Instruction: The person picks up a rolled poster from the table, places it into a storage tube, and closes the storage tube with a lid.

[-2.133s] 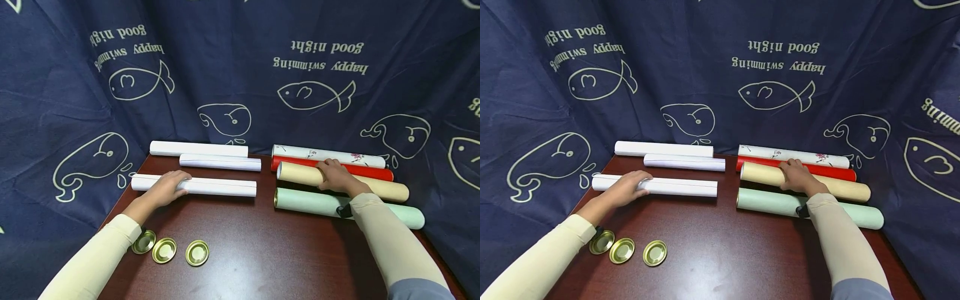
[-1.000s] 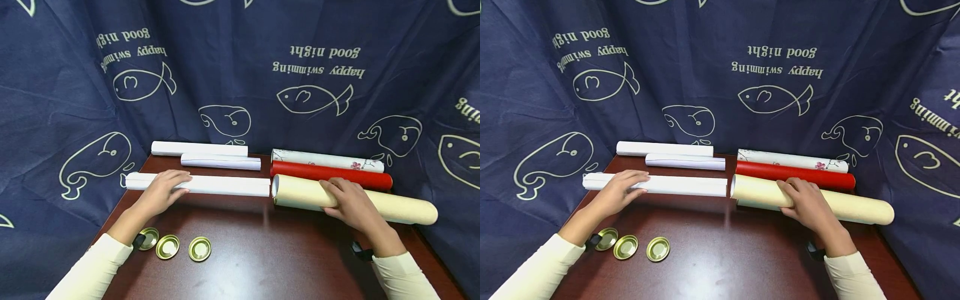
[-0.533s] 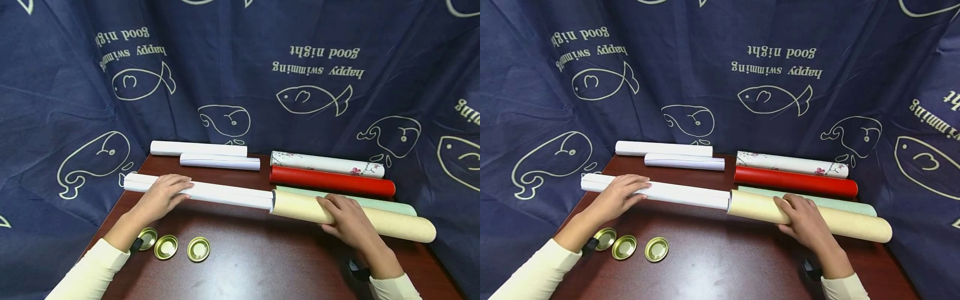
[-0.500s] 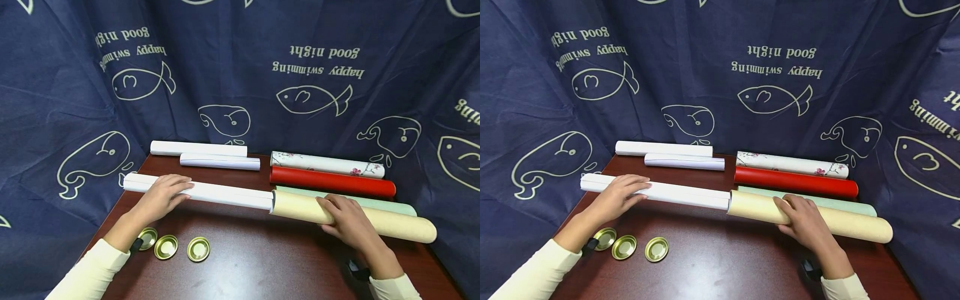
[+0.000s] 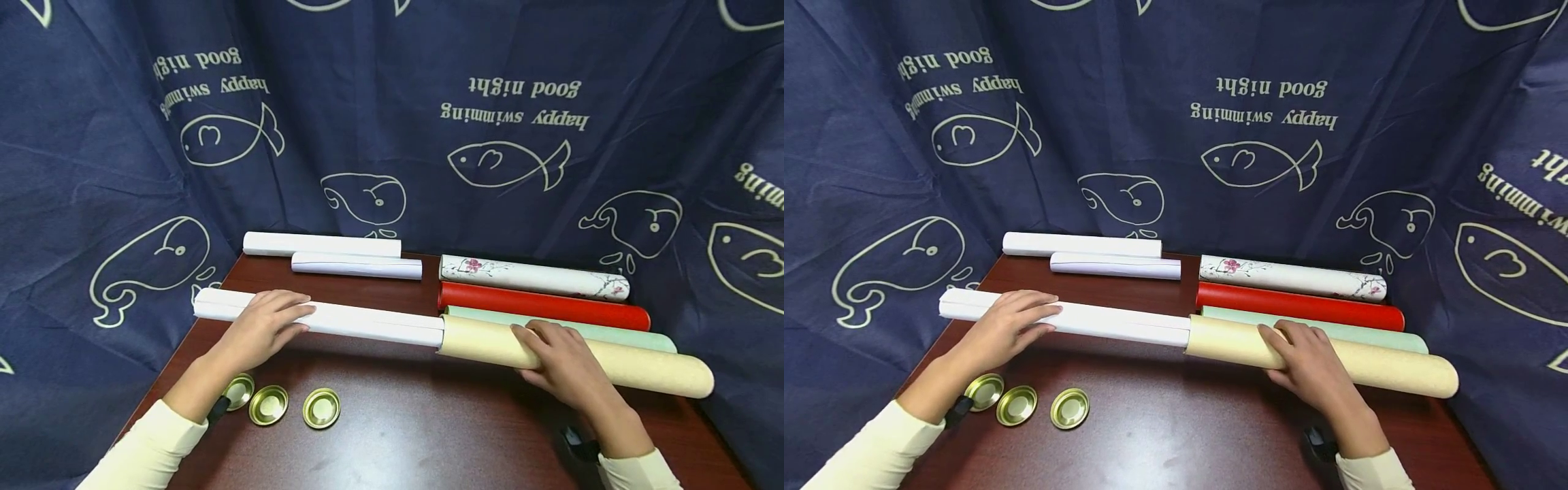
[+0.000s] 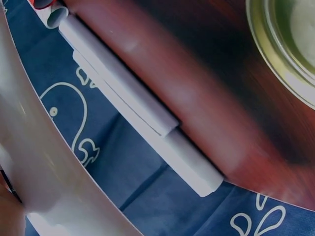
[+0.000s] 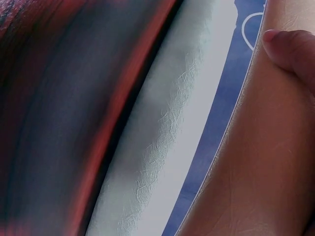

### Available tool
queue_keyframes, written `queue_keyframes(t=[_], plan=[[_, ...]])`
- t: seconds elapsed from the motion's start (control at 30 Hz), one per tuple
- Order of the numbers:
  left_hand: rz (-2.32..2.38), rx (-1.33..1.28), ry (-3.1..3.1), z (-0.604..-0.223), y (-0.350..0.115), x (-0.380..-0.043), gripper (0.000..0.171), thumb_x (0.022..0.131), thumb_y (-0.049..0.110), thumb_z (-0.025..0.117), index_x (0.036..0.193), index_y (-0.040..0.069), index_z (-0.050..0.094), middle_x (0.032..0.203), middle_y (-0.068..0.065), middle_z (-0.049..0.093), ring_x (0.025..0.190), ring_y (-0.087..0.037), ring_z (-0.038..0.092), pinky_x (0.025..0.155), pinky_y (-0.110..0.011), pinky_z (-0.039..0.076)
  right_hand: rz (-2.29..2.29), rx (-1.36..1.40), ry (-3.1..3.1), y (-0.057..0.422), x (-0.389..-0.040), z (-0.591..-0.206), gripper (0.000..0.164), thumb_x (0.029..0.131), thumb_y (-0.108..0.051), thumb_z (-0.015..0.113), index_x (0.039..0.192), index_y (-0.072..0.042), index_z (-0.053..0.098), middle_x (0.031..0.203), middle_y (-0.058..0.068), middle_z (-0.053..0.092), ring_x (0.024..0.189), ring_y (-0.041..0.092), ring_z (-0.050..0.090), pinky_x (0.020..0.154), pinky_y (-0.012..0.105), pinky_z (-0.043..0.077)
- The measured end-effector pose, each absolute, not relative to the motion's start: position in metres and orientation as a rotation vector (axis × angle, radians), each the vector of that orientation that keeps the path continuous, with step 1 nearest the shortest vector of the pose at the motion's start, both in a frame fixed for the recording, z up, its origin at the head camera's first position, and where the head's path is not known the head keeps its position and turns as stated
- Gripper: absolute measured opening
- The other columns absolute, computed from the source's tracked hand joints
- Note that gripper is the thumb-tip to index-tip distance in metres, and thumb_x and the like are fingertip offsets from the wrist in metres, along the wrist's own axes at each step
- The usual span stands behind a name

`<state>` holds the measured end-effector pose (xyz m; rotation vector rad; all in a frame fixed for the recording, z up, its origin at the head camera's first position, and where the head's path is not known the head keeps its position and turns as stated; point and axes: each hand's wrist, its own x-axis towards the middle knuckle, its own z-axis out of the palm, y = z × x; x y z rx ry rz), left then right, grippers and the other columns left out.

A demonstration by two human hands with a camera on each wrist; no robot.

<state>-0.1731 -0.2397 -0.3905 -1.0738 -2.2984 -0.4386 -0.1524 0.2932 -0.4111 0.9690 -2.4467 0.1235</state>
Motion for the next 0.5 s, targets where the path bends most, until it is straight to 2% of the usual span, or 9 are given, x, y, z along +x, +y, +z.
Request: queue_keyframes(t=[0.23, 0.5], plan=[[-0.443, -1.096, -2.285, -0.39, -0.227, -0.164, 0.041, 0.078, 0.015, 0.082, 0.117, 0.011, 0.071, 0.12, -0.01, 0.066, 0.111, -0.032, 0.06, 0.088, -0.052, 0.045, 0.152, 0.975, -2.457, 0.286, -0.151, -0.415, 0.073, 0.066, -0.03, 0.085, 0.132, -0.014, 0.057, 0.114, 0.013, 0.058, 0.103, 0.031, 0.057, 0.08, 0.052, 0.044], [-0.404, -1.116, -2.246, -0.393, -0.182, -0.166, 0.041, 0.081, 0.018, 0.083, 0.119, 0.011, 0.07, 0.122, -0.009, 0.066, 0.112, -0.029, 0.061, 0.09, -0.049, 0.047, 0.191, 0.982, -2.411, 0.271, -0.153, -0.412, 0.077, 0.061, -0.022, 0.089, 0.13, -0.011, 0.058, 0.113, 0.015, 0.059, 0.102, 0.034, 0.058, 0.079, 0.054, 0.044]])
